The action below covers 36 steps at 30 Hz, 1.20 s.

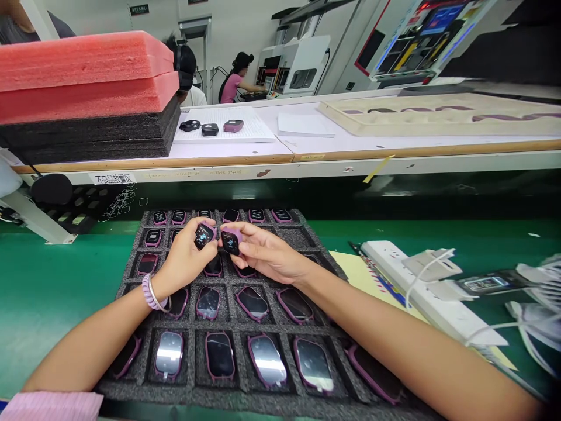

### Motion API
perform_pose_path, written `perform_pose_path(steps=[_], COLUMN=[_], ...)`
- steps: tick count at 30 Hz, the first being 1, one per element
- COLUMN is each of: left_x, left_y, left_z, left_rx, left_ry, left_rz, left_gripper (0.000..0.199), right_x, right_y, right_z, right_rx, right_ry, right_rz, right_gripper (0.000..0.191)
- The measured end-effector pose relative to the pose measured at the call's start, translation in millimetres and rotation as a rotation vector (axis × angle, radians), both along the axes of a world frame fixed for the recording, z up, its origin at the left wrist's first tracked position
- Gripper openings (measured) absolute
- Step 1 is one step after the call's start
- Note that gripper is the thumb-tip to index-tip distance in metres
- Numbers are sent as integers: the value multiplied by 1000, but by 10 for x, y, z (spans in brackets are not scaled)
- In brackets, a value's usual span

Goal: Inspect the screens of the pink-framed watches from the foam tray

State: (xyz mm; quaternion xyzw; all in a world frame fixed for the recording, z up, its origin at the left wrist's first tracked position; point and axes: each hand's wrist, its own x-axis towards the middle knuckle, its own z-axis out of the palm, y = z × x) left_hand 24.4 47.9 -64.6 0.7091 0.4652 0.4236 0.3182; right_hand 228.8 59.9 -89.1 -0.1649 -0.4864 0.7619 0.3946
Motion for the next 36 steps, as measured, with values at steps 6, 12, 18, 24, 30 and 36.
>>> perform_pose_path(steps=[6,12,18,24,30,36], left_x=[2,6,5,32,12,-16], left_y=[9,5,29,15,20,43], left_z=[-15,-25,-45,-48,41,101], left_rx=[6,-7,-20,-69,-533,-768], left_ry=[-34,-27,-94,-131,-484,-681], left_rz=[-4,10,-42,-18,3,-44], left_gripper=[35,35,36,33,35,6], right_x=[-9,-16,-10,-12,-62,-126], right_y=[1,-8,-2,-55,-10,3], right_z=[10,4,-10,17,59,91], right_rx=[-16,5,6,-33,-236,-305], right_ry=[11,0,-21,-85,-156,-195], right_rz=[0,-6,-6,-49,-189,-317], right_gripper=[50,48,50,51,57,53])
